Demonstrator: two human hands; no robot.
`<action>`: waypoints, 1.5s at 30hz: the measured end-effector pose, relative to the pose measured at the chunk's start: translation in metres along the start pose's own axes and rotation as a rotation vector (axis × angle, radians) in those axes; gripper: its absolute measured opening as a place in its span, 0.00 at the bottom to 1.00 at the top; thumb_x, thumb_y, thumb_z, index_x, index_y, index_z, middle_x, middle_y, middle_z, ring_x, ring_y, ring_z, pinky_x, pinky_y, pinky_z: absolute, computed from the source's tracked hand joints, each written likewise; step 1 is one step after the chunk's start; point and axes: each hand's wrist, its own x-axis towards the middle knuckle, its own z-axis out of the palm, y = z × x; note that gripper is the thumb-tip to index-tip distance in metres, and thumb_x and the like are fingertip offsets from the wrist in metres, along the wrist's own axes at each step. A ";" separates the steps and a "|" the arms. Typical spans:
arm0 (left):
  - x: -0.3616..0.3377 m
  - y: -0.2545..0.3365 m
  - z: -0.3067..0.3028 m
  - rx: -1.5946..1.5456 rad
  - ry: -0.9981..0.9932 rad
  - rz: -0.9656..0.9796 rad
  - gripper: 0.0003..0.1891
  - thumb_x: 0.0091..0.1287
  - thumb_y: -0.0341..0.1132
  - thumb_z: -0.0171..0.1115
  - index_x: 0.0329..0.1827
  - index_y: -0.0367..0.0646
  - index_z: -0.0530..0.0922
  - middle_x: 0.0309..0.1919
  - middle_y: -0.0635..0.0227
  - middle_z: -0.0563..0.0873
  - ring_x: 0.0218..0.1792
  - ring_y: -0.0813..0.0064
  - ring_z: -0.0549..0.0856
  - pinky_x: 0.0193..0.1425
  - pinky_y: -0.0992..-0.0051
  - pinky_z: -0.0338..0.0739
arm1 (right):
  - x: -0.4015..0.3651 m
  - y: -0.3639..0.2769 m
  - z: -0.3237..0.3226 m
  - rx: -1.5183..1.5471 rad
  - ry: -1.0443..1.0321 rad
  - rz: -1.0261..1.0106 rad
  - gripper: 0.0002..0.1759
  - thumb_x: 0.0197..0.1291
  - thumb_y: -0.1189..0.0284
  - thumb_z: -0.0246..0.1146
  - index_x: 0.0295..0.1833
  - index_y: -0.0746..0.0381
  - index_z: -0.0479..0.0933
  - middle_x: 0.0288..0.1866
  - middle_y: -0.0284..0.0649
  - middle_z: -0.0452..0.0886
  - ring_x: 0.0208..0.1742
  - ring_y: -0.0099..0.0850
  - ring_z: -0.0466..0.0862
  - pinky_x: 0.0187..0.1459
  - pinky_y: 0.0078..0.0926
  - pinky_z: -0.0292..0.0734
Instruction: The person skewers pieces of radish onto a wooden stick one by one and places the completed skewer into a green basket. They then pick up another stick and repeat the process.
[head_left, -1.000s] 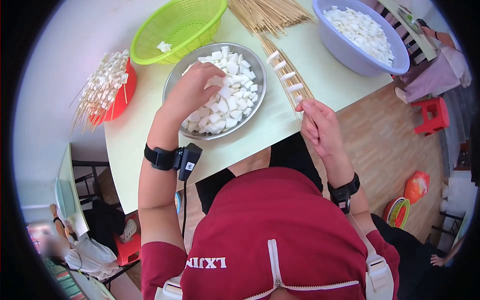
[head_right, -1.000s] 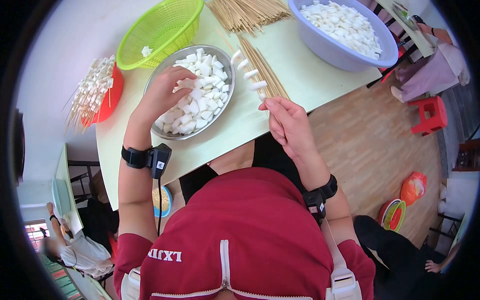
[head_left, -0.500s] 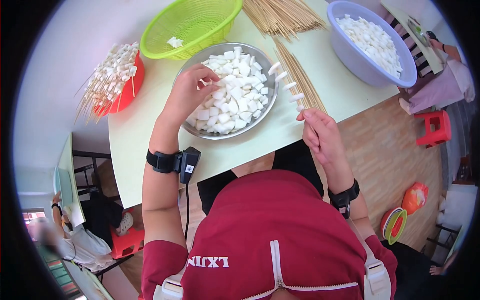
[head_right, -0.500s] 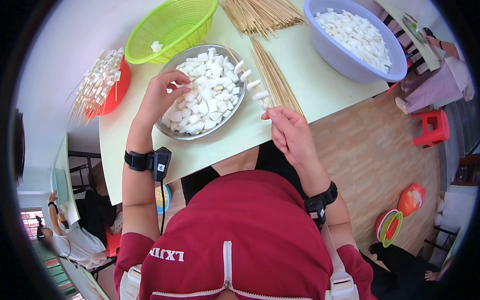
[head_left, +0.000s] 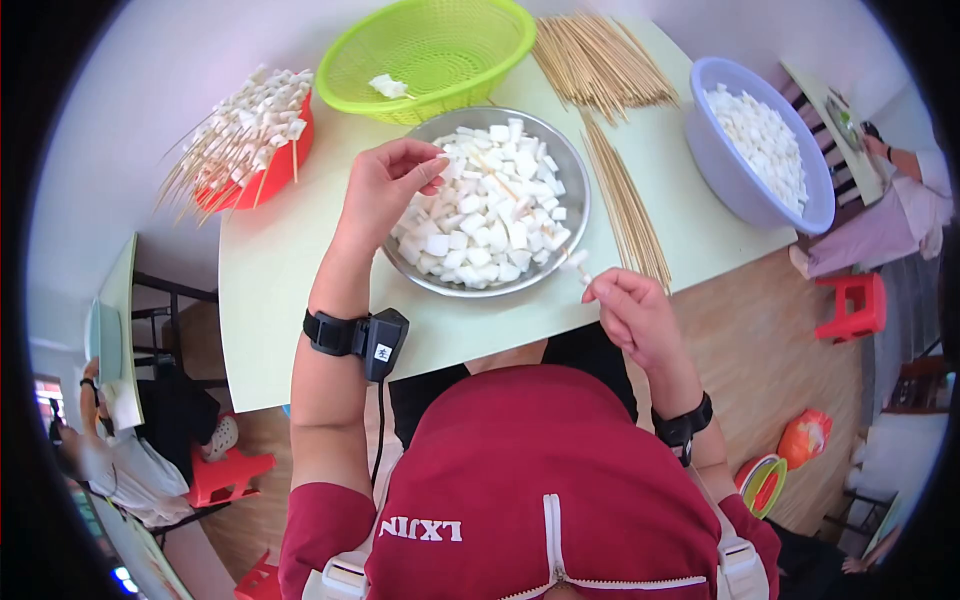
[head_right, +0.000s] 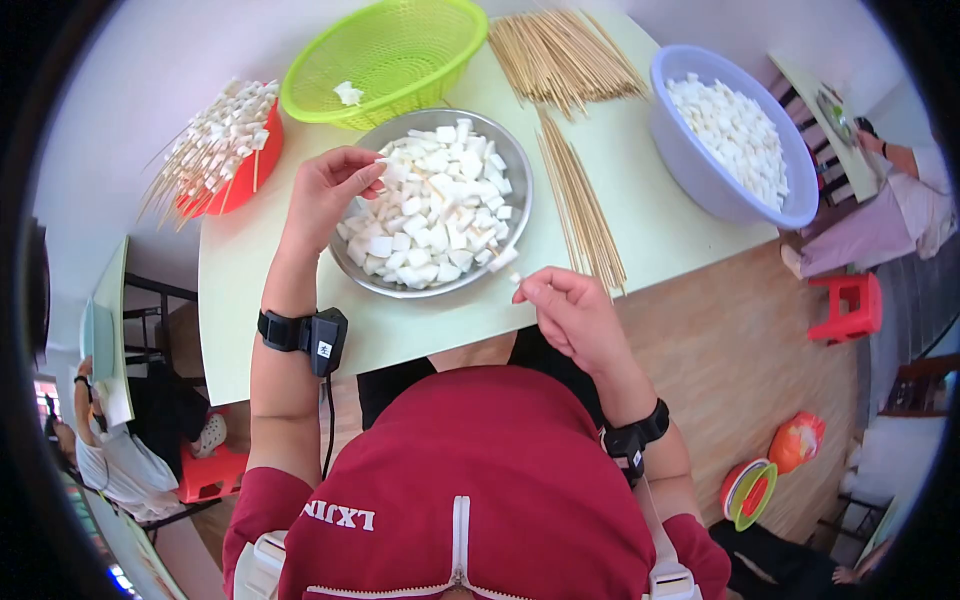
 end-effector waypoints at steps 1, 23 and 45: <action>-0.001 -0.001 -0.004 -0.154 0.010 -0.039 0.08 0.62 0.27 0.63 0.42 0.33 0.79 0.34 0.63 0.84 0.33 0.79 0.84 0.40 0.81 0.79 | 0.002 -0.001 0.003 -0.015 -0.017 -0.001 0.11 0.67 0.70 0.54 0.37 0.66 0.76 0.10 0.24 0.61 0.09 0.11 0.56 0.11 0.11 0.48; 0.000 -0.002 -0.011 -0.314 0.046 0.022 0.09 0.61 0.24 0.63 0.44 0.34 0.78 0.37 0.61 0.84 0.38 0.75 0.85 0.44 0.79 0.81 | 0.016 -0.002 0.019 -0.065 -0.022 0.021 0.12 0.68 0.70 0.53 0.37 0.67 0.75 0.10 0.25 0.61 0.08 0.12 0.55 0.10 0.12 0.49; 0.000 -0.003 -0.003 -0.301 0.076 0.038 0.09 0.60 0.22 0.62 0.44 0.31 0.78 0.36 0.63 0.83 0.37 0.77 0.84 0.43 0.81 0.81 | 0.025 0.003 0.030 -0.255 0.014 -0.070 0.15 0.70 0.67 0.51 0.39 0.68 0.75 0.11 0.25 0.60 0.09 0.13 0.55 0.11 0.11 0.50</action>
